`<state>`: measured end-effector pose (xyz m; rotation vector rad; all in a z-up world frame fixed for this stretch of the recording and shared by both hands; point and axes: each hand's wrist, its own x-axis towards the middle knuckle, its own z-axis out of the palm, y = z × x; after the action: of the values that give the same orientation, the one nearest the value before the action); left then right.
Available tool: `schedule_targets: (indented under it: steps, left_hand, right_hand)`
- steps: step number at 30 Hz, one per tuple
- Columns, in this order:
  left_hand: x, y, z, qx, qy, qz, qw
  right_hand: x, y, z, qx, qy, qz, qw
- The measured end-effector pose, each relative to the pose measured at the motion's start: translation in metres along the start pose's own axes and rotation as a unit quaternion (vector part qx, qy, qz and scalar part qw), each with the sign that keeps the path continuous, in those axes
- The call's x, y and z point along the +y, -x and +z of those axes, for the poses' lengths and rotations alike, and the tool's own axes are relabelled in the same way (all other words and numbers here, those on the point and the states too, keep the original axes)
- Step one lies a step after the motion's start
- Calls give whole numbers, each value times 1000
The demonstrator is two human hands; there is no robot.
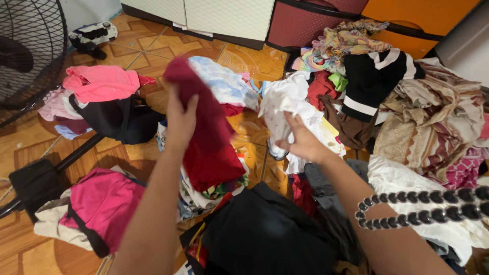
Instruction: The person sits on the floor and folds various garments one by one, including a black top, a maroon t-shirt, a white shirt, and patterned tops. The person places each folded item into a growing stack on the floor.
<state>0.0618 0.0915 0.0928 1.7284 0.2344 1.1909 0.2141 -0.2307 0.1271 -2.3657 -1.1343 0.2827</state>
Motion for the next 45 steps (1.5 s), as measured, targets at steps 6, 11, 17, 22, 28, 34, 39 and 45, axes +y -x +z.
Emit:
schedule_targets:
  steps: [6,11,17,22,28,34,39,45]
  left_hand:
    - [-6,31,-22,-291,-148,111,939]
    - [-28,123,-51,-516,-344,-36,784]
    - [-31,144,-66,-339,-245,-8,908]
    - [-44,151,-66,93,-238,-123,959]
    - [-77,149,-57,182,123,-512,830]
    - [-91,141,-50,172,167,-435,868]
    - [-76,133,-23,154,-140,-362,909]
    - [-59,134,11,146,-155,-355,910]
  right_hand:
    - [2,10,-22,52,27,-3,998]
    - [-33,17,-27,52,59,-19,997]
    - [-82,8,32,80,257,-208,940]
    - [-114,22,110,-48,272,-351,895]
    - [-128,25,119,-225,168,-72,957]
    - [-110,32,86,-152,120,-156,969]
    - [-93,36,72,-104,115,-176,972]
    - [-105,47,70,-87,101,-207,969]
